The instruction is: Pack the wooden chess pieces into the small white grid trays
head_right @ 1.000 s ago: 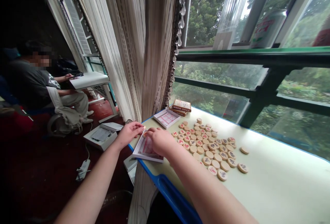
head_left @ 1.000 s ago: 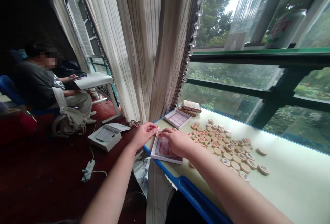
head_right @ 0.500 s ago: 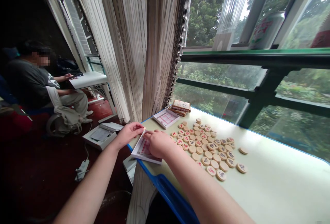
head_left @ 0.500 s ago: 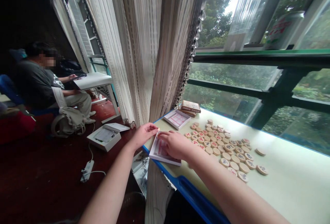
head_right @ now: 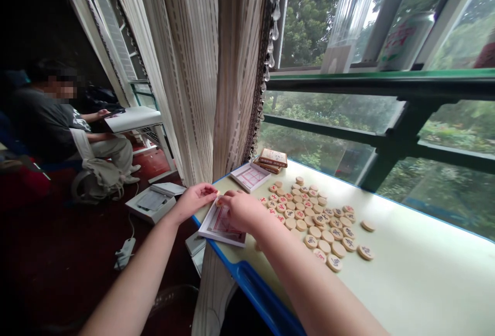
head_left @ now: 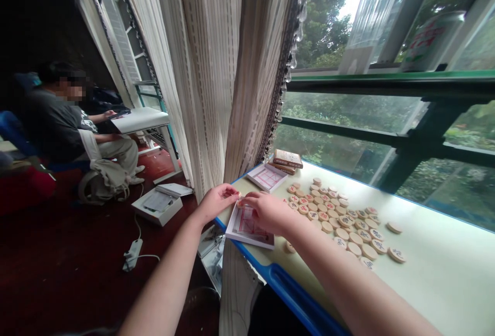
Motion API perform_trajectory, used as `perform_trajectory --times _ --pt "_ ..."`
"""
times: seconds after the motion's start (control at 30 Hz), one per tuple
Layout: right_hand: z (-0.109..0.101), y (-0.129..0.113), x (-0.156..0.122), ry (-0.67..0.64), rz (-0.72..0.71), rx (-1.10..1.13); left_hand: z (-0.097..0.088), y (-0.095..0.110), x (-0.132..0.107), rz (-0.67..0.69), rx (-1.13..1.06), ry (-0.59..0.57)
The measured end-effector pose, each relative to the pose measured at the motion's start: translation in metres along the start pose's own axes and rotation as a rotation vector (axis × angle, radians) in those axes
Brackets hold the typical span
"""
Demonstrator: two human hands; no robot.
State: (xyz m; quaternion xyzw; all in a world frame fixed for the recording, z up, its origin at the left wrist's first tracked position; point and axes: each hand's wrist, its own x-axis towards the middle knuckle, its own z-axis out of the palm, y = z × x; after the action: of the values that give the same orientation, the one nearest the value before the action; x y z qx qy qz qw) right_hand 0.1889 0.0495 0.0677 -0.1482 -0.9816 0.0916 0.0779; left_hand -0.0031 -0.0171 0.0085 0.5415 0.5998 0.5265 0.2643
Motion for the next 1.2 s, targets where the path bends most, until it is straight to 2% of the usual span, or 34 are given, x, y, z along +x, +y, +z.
perform_trajectory --times 0.23,0.87,0.97,1.2 --pt "0.014 0.004 0.001 0.004 -0.059 -0.034 0.001 0.002 -0.001 -0.002 0.001 0.009" --pt "0.012 0.006 0.001 -0.008 -0.078 -0.052 0.001 0.0 -0.001 0.003 0.104 0.027" --pt "0.006 0.002 0.001 0.006 -0.032 -0.101 0.0 0.0 -0.001 0.008 0.112 0.015" --pt "-0.01 0.005 0.001 0.028 0.195 -0.24 0.001 0.007 -0.006 0.007 0.228 -0.013"
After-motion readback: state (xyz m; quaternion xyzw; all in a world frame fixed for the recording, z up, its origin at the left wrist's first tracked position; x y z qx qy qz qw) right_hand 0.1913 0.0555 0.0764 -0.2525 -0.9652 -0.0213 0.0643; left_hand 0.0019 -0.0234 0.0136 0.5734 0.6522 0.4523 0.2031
